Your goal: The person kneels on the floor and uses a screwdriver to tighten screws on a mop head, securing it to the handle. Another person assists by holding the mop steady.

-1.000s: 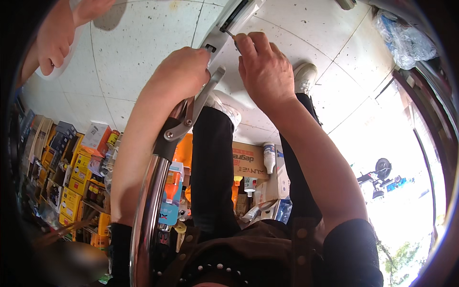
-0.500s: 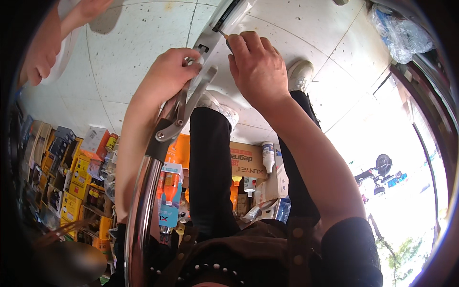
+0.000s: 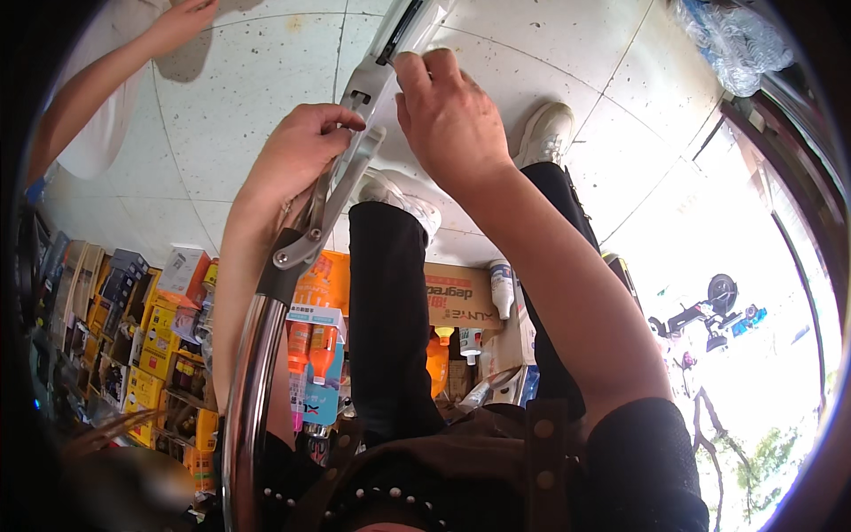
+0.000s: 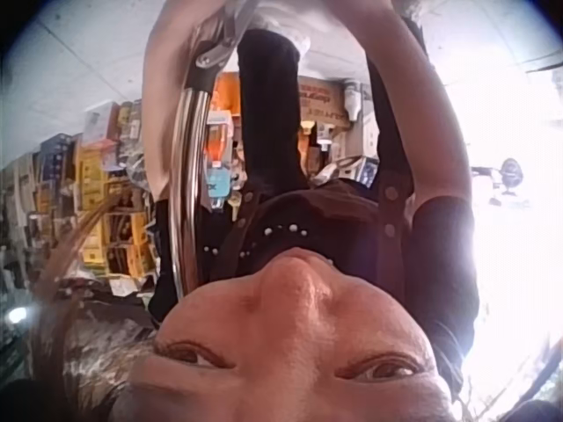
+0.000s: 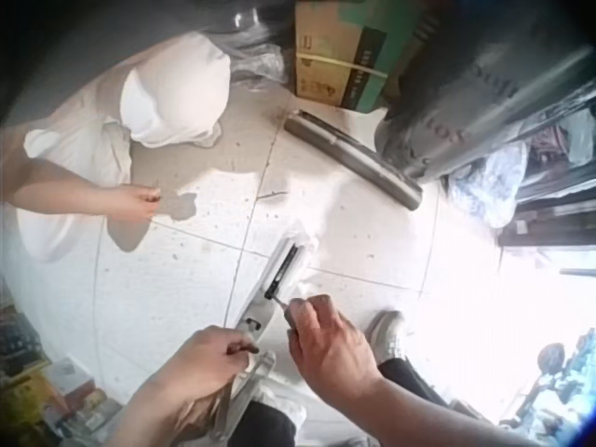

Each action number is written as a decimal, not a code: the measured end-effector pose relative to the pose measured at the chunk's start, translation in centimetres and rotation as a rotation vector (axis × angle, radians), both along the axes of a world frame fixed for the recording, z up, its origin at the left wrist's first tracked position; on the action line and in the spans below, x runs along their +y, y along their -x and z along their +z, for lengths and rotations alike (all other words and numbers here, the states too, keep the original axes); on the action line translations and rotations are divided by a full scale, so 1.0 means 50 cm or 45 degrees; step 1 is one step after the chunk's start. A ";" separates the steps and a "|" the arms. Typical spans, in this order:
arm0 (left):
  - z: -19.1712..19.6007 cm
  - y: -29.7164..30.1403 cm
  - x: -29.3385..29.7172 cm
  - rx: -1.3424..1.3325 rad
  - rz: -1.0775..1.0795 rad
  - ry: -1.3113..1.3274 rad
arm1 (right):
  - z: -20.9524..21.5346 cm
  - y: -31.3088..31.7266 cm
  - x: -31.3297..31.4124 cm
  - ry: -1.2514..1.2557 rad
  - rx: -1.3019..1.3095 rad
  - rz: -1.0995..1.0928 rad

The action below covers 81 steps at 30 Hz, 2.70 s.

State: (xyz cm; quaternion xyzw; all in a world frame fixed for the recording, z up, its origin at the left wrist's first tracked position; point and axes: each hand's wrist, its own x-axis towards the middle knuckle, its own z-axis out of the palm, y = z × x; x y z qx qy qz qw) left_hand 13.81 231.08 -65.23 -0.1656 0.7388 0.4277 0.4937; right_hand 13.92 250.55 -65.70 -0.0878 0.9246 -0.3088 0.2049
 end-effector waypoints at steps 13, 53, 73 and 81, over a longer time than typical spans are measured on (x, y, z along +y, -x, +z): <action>0.009 0.000 0.008 0.121 -0.081 0.115 | 0.012 0.018 0.004 -0.134 -0.063 0.052; 0.003 0.022 0.006 0.105 -0.394 0.185 | -0.019 0.001 0.014 0.281 0.136 -0.087; -0.002 0.028 0.023 0.087 -0.750 0.346 | -0.011 -0.015 0.018 0.259 -0.028 -0.060; -0.003 0.021 0.018 0.103 -0.573 0.282 | -0.011 -0.023 0.020 0.216 0.036 -0.085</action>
